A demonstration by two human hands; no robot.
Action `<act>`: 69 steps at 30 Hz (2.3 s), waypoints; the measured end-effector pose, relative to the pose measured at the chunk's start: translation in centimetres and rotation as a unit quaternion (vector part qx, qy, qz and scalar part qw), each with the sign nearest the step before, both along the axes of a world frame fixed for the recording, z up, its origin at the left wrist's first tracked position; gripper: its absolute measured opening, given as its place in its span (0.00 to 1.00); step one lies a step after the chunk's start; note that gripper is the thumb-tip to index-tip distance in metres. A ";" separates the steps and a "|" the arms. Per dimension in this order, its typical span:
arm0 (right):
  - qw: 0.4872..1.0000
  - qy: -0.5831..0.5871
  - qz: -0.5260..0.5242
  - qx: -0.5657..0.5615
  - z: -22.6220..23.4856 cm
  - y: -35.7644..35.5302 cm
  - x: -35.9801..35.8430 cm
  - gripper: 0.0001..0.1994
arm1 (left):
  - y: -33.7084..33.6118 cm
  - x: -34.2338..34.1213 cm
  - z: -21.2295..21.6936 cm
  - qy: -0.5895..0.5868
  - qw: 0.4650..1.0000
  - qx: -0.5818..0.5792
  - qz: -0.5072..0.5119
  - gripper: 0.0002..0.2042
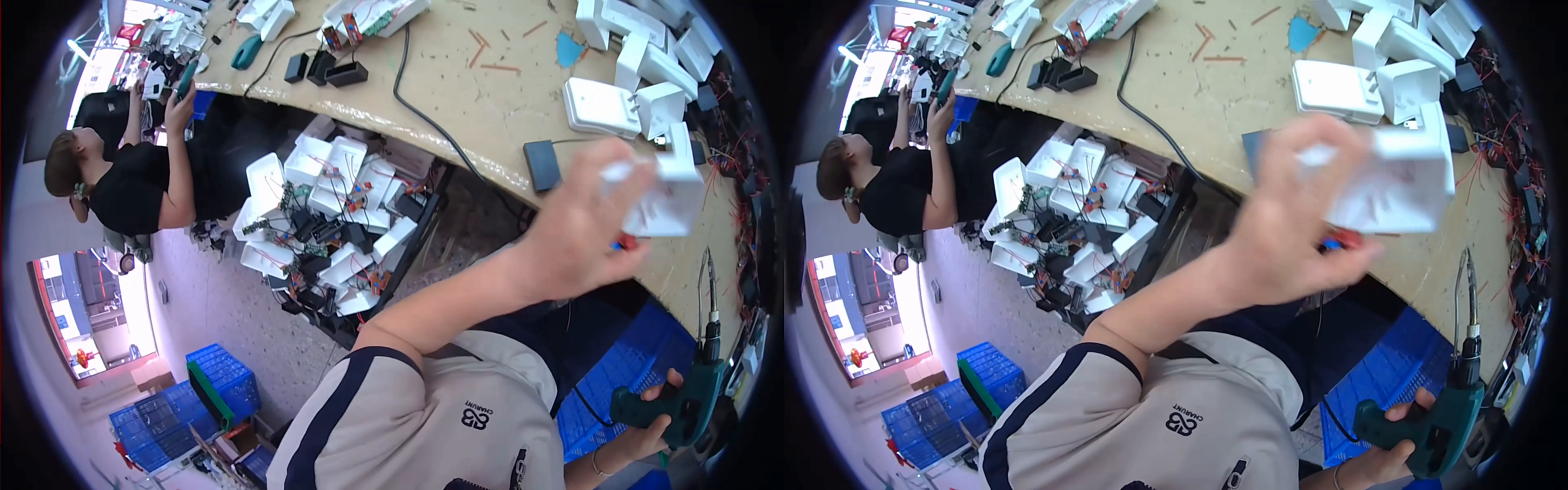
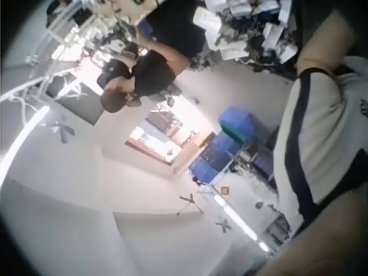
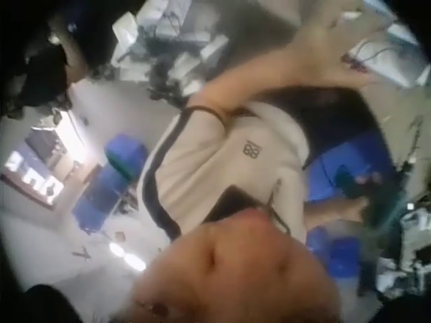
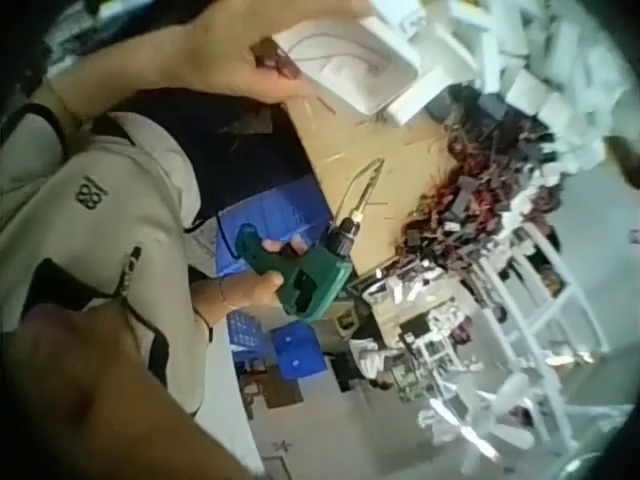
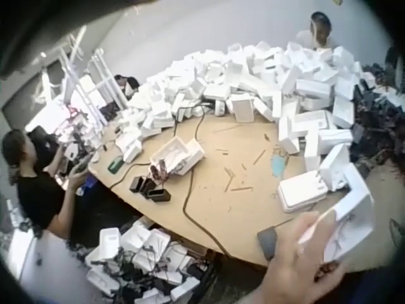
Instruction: Assembling electronic components by inserting wires into plastic housings and securing them with a handheld tool.
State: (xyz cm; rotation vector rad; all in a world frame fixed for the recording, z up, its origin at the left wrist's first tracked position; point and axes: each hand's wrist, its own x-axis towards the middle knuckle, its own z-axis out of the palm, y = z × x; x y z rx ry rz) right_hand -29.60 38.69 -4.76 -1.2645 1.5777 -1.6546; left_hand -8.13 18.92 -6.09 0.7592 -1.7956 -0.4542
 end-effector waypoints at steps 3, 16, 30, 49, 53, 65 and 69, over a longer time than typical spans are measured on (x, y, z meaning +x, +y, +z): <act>0.999 0.001 -0.042 0.000 0.4 0.2 0.3 0.30 | -2.8 4.0 2.3 0.108 0.992 0.034 0.057 0.30; 0.999 -0.026 -0.030 0.019 -0.7 1.1 -0.4 0.30 | -20.3 24.2 4.5 0.114 0.969 0.059 0.210 0.30; 0.997 -0.041 -0.064 -0.014 -1.3 -0.1 -0.3 0.33 | -20.8 15.8 4.7 -0.083 0.967 -0.039 0.240 0.19; 0.991 -0.111 -0.074 -0.026 -1.4 0.0 -0.4 0.35 | -16.9 2.8 4.1 -0.060 0.989 0.134 -0.008 0.11; 0.989 -0.118 -0.074 -0.039 -1.6 -0.5 -0.3 0.35 | -9.7 0.7 2.8 -0.182 0.979 -0.046 -0.077 0.14; 0.985 -0.128 -0.113 -0.038 -1.0 0.3 0.1 0.37 | -5.5 -4.9 0.4 -0.190 0.951 -0.111 -0.216 0.19; 0.984 -0.131 -0.113 -0.043 -1.1 0.6 -0.4 0.36 | -5.9 -5.4 1.4 -0.214 0.942 -0.128 -0.225 0.16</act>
